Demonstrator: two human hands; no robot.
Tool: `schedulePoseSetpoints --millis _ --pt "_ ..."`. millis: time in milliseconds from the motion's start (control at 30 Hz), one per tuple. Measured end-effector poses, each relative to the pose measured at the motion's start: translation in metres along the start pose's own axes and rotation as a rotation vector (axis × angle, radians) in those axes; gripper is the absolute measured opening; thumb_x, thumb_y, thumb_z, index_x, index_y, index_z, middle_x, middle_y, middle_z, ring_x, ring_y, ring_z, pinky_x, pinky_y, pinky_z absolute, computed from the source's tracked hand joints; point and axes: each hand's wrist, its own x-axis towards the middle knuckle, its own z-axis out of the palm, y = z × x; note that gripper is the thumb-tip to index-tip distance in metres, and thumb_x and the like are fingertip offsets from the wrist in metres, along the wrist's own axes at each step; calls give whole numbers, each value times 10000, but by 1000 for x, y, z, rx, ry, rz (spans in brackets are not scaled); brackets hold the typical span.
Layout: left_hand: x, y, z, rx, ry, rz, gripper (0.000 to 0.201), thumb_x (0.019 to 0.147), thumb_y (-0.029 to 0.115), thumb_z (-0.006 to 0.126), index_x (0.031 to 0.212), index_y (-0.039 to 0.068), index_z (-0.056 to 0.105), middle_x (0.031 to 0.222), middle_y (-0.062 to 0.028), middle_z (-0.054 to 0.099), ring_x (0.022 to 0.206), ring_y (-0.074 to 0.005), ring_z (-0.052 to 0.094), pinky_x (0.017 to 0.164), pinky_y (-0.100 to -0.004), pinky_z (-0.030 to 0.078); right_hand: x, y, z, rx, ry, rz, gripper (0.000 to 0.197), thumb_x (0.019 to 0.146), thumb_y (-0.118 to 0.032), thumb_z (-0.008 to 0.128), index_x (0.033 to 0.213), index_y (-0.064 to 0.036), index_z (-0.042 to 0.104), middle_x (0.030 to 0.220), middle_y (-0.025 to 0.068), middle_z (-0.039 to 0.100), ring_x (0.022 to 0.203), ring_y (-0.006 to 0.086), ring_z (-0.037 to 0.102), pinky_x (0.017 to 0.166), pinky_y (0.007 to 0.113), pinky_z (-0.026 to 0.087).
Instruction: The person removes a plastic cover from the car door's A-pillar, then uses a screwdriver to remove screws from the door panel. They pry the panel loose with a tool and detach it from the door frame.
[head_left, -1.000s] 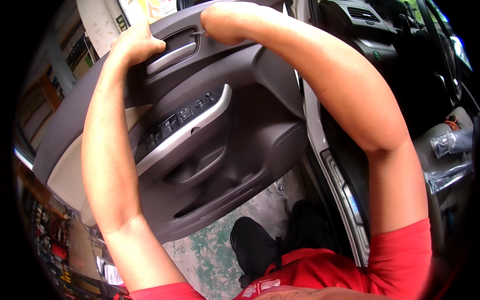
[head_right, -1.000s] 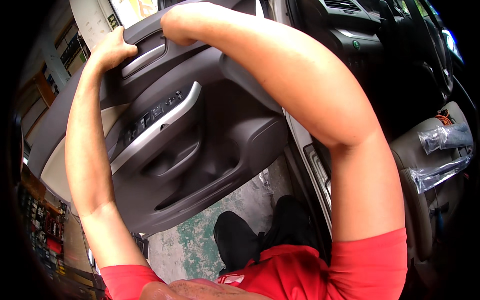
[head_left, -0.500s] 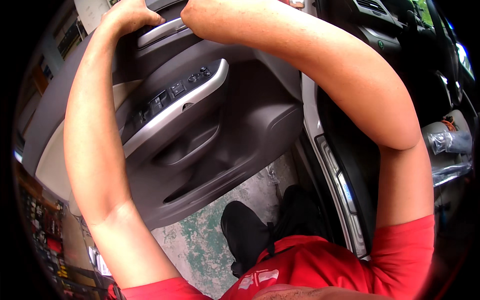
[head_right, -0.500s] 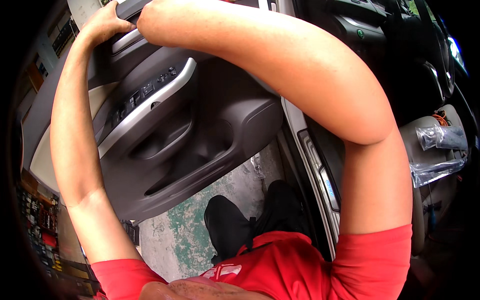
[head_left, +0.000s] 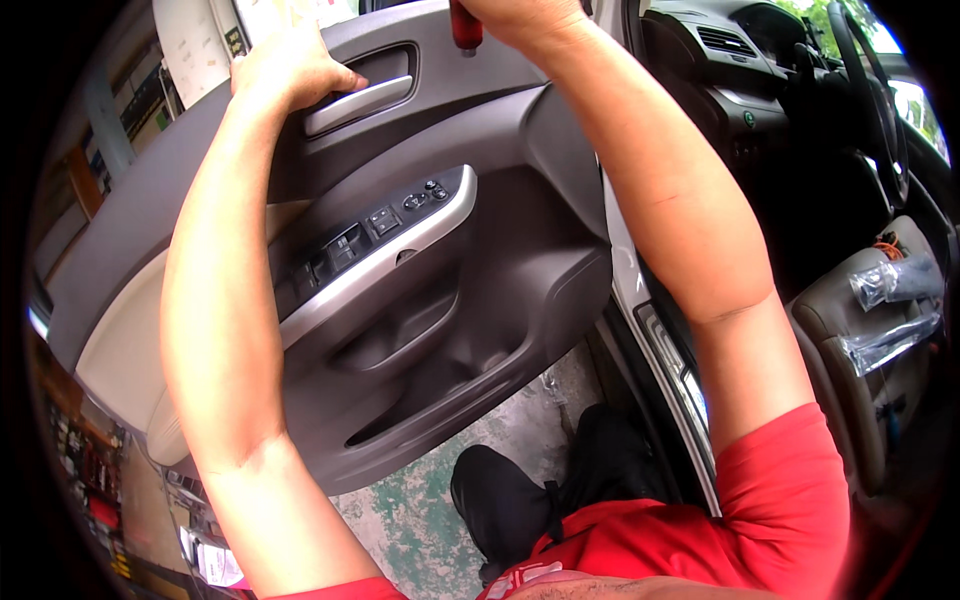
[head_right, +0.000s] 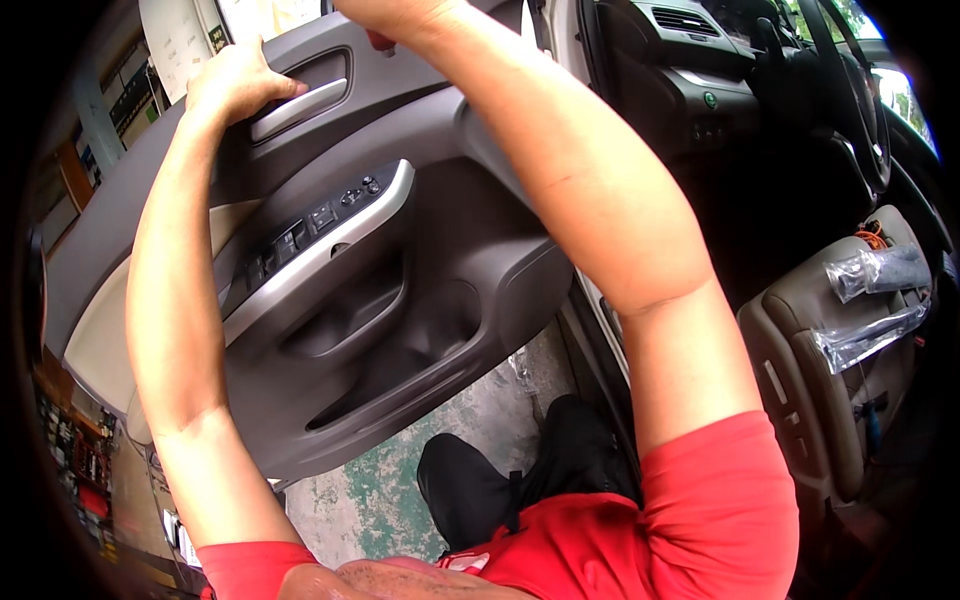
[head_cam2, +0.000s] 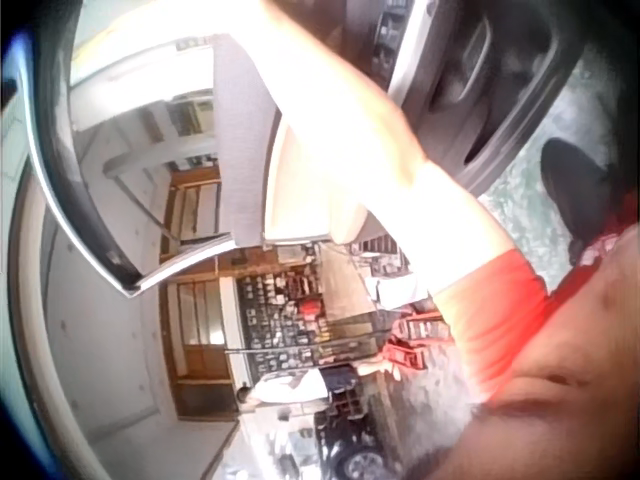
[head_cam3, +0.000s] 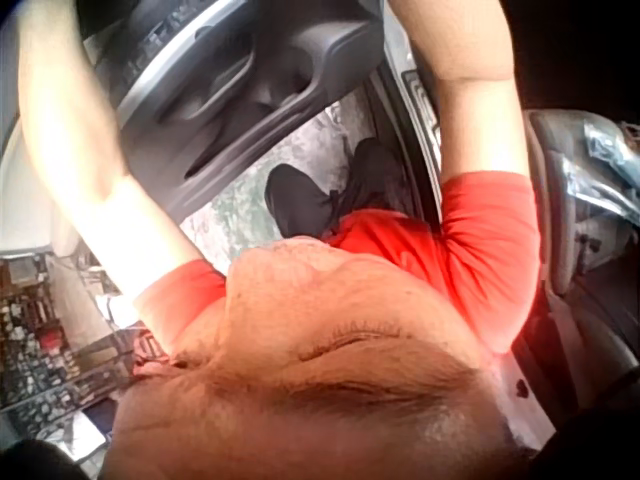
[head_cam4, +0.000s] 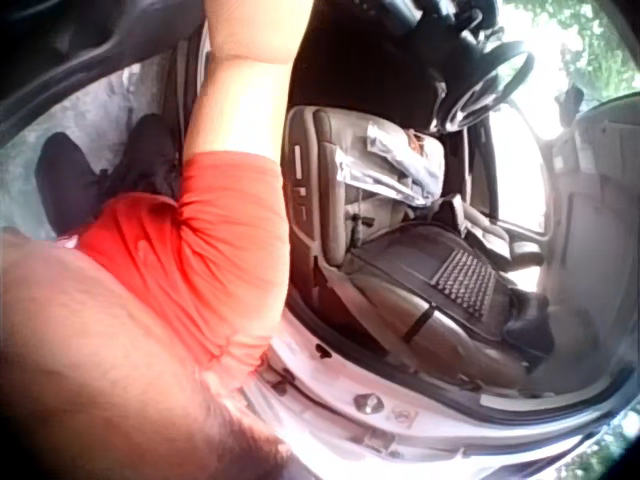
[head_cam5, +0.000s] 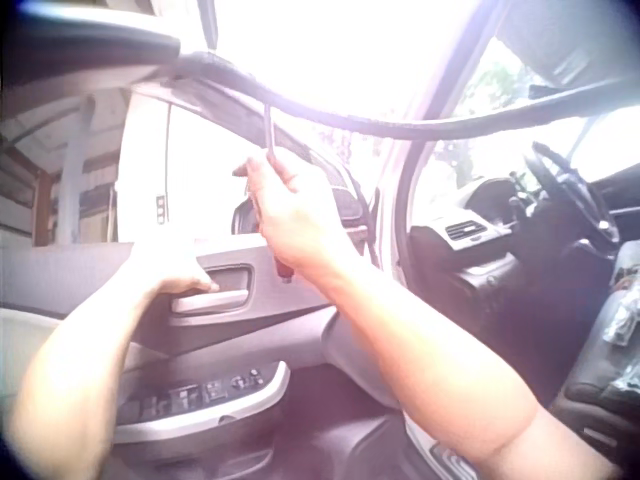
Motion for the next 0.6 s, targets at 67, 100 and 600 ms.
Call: schedulePoseSetpoints --millis 67,100,600 --pt "3 4 0 3 10 1 783 632 464 831 1218 9 581 1091 -189 693 1012 -314 677 891 -423 517 5 15 10 102 89 -106 345 1022 -301 506 884 -12 634 528 -36 459 375 53 380 342 244 283" --pt "5 6 -2 10 19 7 787 632 468 830 1220 9 580 1093 -190 692 1015 -315 676 892 -423 516 10 24 13 152 161 -155 363 1021 -302 510 847 -9 633 513 -36 457 365 52 374 339 244 276" --pt "-6 -9 -1 -254 90 251 503 619 400 825 997 83 727 943 -177 708 875 -312 677 781 -403 531 -30 83 57 149 -1 -464 364 996 -291 573 799 6 650 584 72 570 558 122 542 550 315 443"
